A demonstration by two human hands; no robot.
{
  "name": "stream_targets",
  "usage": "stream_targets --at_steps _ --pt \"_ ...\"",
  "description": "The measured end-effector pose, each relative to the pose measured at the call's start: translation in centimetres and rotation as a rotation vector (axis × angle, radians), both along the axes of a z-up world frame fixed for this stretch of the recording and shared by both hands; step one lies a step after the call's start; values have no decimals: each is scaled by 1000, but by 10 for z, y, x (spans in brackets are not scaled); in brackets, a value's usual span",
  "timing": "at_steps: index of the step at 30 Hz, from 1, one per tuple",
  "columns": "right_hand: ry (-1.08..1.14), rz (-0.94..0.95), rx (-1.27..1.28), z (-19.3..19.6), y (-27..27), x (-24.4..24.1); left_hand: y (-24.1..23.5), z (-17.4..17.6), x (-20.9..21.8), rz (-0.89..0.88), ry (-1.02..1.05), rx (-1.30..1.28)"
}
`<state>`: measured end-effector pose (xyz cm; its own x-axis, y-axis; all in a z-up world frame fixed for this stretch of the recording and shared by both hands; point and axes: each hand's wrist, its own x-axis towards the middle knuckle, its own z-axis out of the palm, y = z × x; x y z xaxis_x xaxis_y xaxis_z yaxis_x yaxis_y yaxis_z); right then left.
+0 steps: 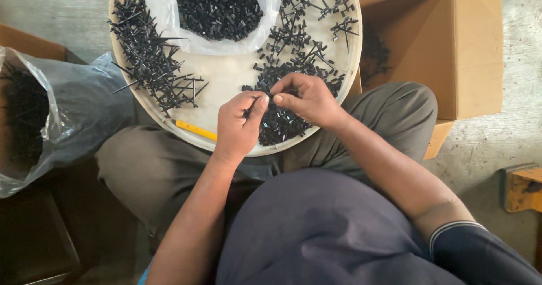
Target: The person sits cross-legged on the floor and repeatedly picks up nails and small black plastic sleeves from a white tray, then inserts the sleeves onto the nails by hand. The assembled pieces are placed back into the tray.
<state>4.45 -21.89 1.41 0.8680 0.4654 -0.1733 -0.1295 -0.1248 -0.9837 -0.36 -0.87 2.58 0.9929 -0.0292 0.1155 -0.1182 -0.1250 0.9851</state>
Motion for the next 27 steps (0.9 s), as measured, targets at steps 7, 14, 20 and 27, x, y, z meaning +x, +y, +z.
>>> stream_targets --at_steps 7,14,20,27 --pt "210 -258 -240 -27 17 1 -4 16 -3 -1 -370 413" --pt "661 -204 354 -18 -5 -1 -2 25 1 113 -254 364" --pt "80 32 -205 -2 3 -5 -4 5 -2 117 -187 357" --pt "-721 14 -425 2 8 -16 3 -39 8 289 473 -392"
